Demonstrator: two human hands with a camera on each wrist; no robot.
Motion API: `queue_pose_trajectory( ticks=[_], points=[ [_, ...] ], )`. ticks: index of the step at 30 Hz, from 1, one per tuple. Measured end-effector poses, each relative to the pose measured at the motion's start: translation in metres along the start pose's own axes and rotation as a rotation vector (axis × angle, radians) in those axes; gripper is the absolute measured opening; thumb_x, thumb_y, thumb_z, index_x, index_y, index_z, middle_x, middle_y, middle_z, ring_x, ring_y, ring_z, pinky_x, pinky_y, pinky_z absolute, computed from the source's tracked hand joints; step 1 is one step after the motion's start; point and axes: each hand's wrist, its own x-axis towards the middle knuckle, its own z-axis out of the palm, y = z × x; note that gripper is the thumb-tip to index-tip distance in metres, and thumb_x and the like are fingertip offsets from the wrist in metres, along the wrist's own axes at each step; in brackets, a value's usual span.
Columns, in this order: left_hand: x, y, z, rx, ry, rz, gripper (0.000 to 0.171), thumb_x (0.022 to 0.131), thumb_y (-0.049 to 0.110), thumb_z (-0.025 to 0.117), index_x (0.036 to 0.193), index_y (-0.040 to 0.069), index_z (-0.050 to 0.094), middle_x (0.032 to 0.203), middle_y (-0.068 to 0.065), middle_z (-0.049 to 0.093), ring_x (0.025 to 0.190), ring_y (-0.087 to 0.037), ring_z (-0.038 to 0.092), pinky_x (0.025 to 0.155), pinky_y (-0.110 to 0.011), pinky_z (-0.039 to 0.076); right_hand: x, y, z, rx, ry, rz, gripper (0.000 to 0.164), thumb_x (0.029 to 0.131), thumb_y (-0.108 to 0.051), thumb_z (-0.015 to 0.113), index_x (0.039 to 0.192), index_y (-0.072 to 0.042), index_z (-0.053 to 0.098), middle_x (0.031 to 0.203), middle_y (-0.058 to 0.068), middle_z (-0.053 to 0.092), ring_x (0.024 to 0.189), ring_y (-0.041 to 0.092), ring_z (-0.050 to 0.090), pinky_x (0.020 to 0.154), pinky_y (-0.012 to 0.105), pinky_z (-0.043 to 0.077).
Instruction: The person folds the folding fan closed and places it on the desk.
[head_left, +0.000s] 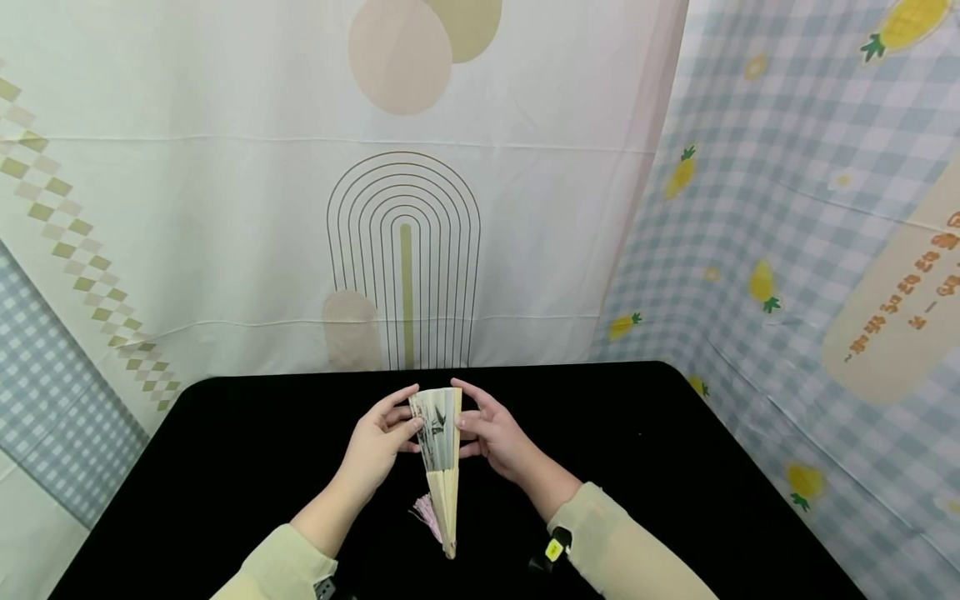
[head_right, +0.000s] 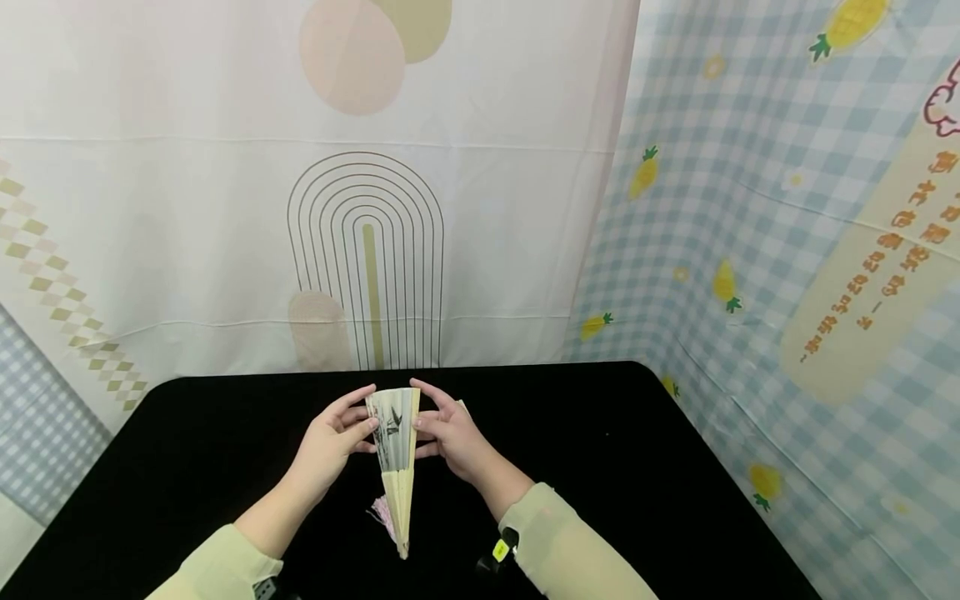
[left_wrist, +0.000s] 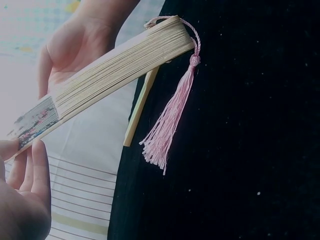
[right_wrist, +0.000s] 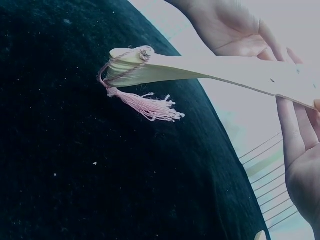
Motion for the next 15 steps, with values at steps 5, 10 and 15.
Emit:
queue_pose_trajectory(
  ticks=[5, 10, 15],
  points=[
    [0.0000, 0.0001, 0.0012, 0.003, 0.001, -0.004, 0.050, 0.094, -0.002, 0.064, 0.141, 0.014, 0.055, 0.114, -0.019, 0.067, 0.088, -0.019, 0.068, 0.068, -0.032, 0.060, -0.0004, -0.0004, 0.0011, -0.012, 0.007, 0.004, 0.067, 0.098, -0.001, 0.052, 0.158, -0.015, 0.026, 0.113, 0.008, 0.072, 0.091, 0.021, 0.072, 0.067, 0.036, 0.061],
    [0.0003, -0.0001, 0.0014, 0.011, 0.008, -0.007, 0.050, 0.094, -0.001, 0.064, 0.141, 0.014, 0.056, 0.113, -0.019, 0.067, 0.088, -0.019, 0.068, 0.067, -0.032, 0.060, -0.0006, -0.0019, 0.0018, -0.041, 0.030, 0.020, 0.065, 0.098, -0.003, 0.054, 0.157, -0.012, 0.029, 0.116, 0.013, 0.070, 0.090, 0.021, 0.072, 0.067, 0.035, 0.061],
    [-0.0001, -0.0015, 0.0016, 0.019, 0.011, -0.014, 0.049, 0.094, -0.001, 0.065, 0.140, 0.014, 0.056, 0.113, -0.018, 0.067, 0.088, -0.020, 0.067, 0.067, -0.032, 0.060, -0.0014, -0.0026, 0.0037, -0.109, 0.050, 0.047, 0.063, 0.098, -0.007, 0.058, 0.155, -0.010, 0.032, 0.117, 0.018, 0.069, 0.088, 0.020, 0.072, 0.067, 0.035, 0.061]
  ],
)
